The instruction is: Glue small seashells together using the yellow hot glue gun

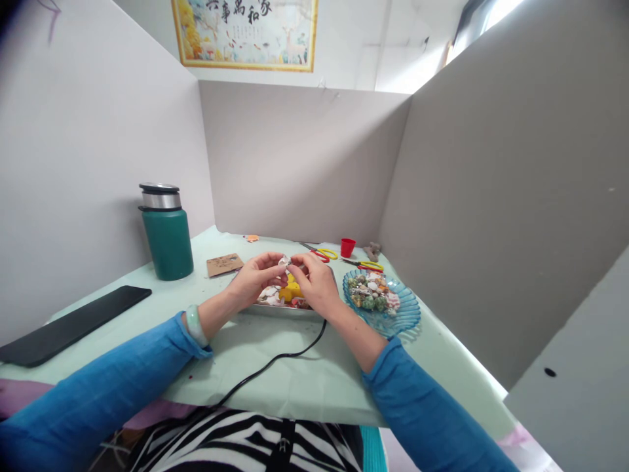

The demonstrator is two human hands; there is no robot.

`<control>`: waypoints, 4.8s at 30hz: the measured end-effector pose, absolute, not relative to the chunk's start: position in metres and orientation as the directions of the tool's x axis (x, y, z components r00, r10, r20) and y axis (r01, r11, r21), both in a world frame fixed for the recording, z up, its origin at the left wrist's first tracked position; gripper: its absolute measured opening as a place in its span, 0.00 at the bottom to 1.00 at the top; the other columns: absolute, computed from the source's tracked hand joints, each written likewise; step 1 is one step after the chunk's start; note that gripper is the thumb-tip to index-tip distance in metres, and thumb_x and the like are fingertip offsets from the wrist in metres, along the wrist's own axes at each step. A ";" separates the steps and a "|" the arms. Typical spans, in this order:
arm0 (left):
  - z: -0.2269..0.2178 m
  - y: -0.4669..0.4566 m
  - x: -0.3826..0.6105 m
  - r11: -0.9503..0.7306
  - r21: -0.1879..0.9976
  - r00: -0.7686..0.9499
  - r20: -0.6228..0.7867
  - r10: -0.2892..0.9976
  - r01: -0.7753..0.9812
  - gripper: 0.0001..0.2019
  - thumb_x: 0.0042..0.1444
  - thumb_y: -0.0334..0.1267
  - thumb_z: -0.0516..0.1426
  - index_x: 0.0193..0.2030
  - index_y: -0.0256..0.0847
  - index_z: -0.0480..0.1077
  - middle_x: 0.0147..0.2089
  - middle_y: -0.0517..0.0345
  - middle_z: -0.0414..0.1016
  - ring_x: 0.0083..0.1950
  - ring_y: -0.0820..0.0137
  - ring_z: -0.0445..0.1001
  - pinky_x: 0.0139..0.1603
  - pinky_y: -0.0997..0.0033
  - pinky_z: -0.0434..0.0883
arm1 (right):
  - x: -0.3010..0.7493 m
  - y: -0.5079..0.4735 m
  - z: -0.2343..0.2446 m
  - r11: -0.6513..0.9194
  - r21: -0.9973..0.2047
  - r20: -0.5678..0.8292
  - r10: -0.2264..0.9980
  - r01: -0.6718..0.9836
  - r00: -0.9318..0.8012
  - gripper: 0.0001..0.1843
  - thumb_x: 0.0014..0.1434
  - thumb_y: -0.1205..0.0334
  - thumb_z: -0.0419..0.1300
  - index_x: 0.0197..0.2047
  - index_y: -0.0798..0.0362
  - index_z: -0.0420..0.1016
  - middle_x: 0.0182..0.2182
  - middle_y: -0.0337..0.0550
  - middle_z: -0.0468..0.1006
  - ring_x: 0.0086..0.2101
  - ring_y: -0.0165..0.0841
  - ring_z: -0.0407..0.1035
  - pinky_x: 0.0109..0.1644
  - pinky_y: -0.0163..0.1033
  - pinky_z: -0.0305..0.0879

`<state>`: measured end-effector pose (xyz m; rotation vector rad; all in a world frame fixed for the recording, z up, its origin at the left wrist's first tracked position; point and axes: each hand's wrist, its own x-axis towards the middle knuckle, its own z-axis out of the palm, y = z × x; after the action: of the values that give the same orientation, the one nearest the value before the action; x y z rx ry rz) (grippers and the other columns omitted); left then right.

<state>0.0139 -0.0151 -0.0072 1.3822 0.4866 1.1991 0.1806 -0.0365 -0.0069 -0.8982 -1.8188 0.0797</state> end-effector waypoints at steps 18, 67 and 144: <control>-0.005 -0.021 0.018 -0.366 0.917 0.318 0.397 0.861 -0.156 0.19 0.43 0.42 0.65 0.39 0.36 0.67 0.34 0.58 0.72 0.28 0.75 0.72 0.31 0.71 0.70 | 0.178 -0.043 -0.005 0.671 -0.372 0.828 0.552 0.642 -0.097 0.05 0.59 0.62 0.54 0.33 0.52 0.68 0.30 0.39 0.70 0.25 0.28 0.63 0.32 0.36 0.60; -0.005 -0.018 0.016 -0.248 0.941 0.351 0.319 0.880 -0.232 0.17 0.45 0.45 0.64 0.38 0.35 0.70 0.27 0.60 0.71 0.27 0.75 0.70 0.35 0.69 0.71 | 0.180 -0.043 -0.003 0.649 -0.417 0.805 0.588 0.636 -0.073 0.09 0.61 0.60 0.52 0.31 0.52 0.67 0.26 0.38 0.69 0.24 0.28 0.61 0.31 0.36 0.57; -0.008 -0.012 0.010 -0.271 0.907 0.376 0.386 0.843 -0.323 0.16 0.44 0.40 0.65 0.38 0.37 0.69 0.36 0.58 0.73 0.35 0.73 0.74 0.38 0.69 0.72 | 0.183 -0.041 -0.010 0.706 -0.186 0.771 0.536 0.683 -0.344 0.12 0.61 0.63 0.52 0.47 0.51 0.69 0.39 0.46 0.74 0.31 0.32 0.69 0.37 0.38 0.65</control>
<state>0.0104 -0.0117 -0.0085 1.4292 0.5026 1.2142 0.1831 -0.0411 -0.0100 -0.9306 -2.0301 -0.2115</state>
